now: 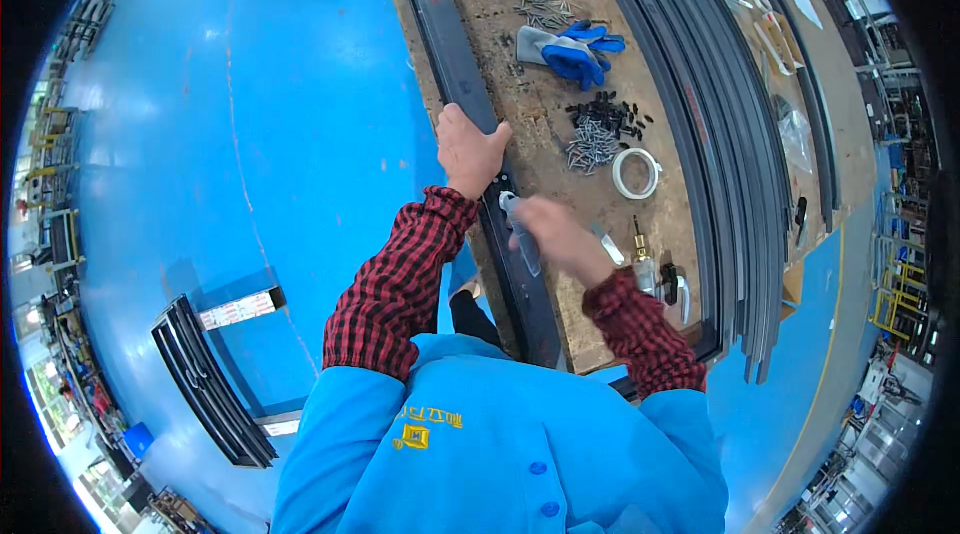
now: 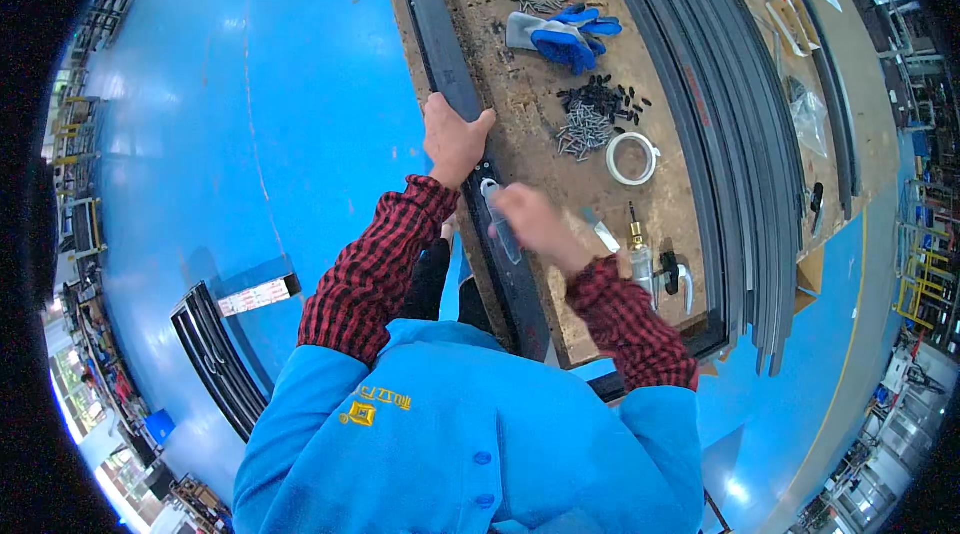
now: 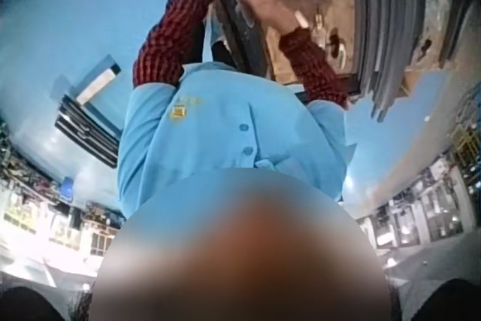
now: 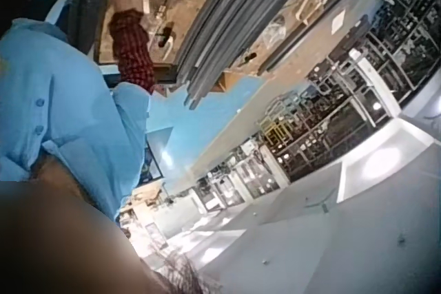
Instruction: Assembling and securing components of a metal window frame using power tools and fasteners.
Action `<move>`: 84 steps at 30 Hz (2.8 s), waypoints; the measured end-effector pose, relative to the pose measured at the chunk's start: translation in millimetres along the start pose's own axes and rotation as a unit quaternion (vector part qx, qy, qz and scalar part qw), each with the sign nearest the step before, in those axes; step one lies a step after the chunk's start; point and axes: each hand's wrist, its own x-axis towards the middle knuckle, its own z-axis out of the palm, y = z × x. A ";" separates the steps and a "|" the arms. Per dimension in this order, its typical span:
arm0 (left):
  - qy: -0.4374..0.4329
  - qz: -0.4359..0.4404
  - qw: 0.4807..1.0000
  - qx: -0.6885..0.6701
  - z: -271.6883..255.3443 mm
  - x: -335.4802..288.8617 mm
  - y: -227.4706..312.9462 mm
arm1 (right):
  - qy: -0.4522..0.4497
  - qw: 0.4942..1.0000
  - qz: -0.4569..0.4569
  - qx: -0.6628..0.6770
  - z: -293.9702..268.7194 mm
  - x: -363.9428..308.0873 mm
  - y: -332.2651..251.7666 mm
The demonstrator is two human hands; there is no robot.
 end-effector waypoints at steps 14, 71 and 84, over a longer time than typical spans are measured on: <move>0.031 0.031 0.999 -0.016 6.1 1.6 -7.5 | 0.059 0.791 -0.197 -0.576 -6.3 13.7 -2.6; -0.365 -0.124 0.866 -0.319 -110.0 -175.2 -56.6 | 0.268 0.937 -0.188 -0.120 -28.3 -15.5 164.3; -0.365 -0.185 0.799 -0.440 -90.3 -168.5 -8.7 | 0.371 0.782 -0.414 -0.282 -12.7 -11.9 183.1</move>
